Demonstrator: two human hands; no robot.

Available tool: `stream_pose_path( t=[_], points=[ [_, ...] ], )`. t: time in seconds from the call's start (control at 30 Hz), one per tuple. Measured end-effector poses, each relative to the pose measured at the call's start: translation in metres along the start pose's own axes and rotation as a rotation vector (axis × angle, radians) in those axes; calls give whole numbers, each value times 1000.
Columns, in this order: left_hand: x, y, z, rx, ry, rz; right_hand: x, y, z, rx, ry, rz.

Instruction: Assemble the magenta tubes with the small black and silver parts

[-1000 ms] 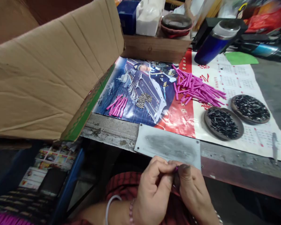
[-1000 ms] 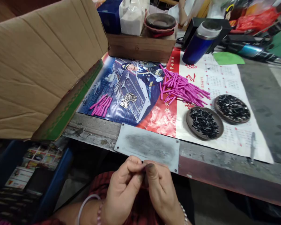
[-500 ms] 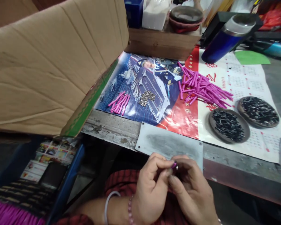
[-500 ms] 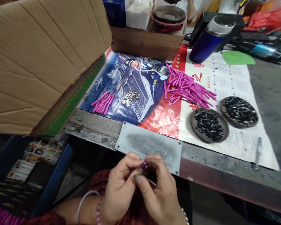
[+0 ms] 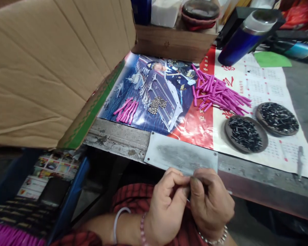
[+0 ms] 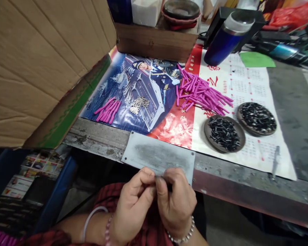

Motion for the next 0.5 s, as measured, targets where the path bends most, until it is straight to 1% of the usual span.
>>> stream_pose_path(
  t=[0.07, 0.1, 0.13, 0.23, 0.3, 0.37, 0.5],
  points=[
    [0, -1, 2, 9, -1, 3, 1, 0, 0, -8, -20, -8],
    [0, -1, 2, 6, -2, 5, -1, 1, -3, -39, 20, 26],
    [0, -2, 1, -2, -2, 6, -5, 2, -7, -86, 97, 70],
    [3, -3, -1, -38, -10, -5, -25, 1, -21, -264, 446, 241],
    [5, -4, -3, -56, -13, -7, -34, -2, -20, -305, 583, 321],
    [6, -4, -5, -71, -13, -4, -33, 0, -15, -272, 559, 328],
    [9, -5, -9, -106, -12, -7, -21, 6, 0, -134, 402, 268]
  ],
)
Point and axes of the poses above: each hand's wrist, its own y-axis towards the middle knuckle, its own x-axis out of the back of the hand, z = x × y, the point moved 10 cm from there along y, towards the middle knuckle, and after that the axes turned 10 degrees about z, right-handed, at the moved point
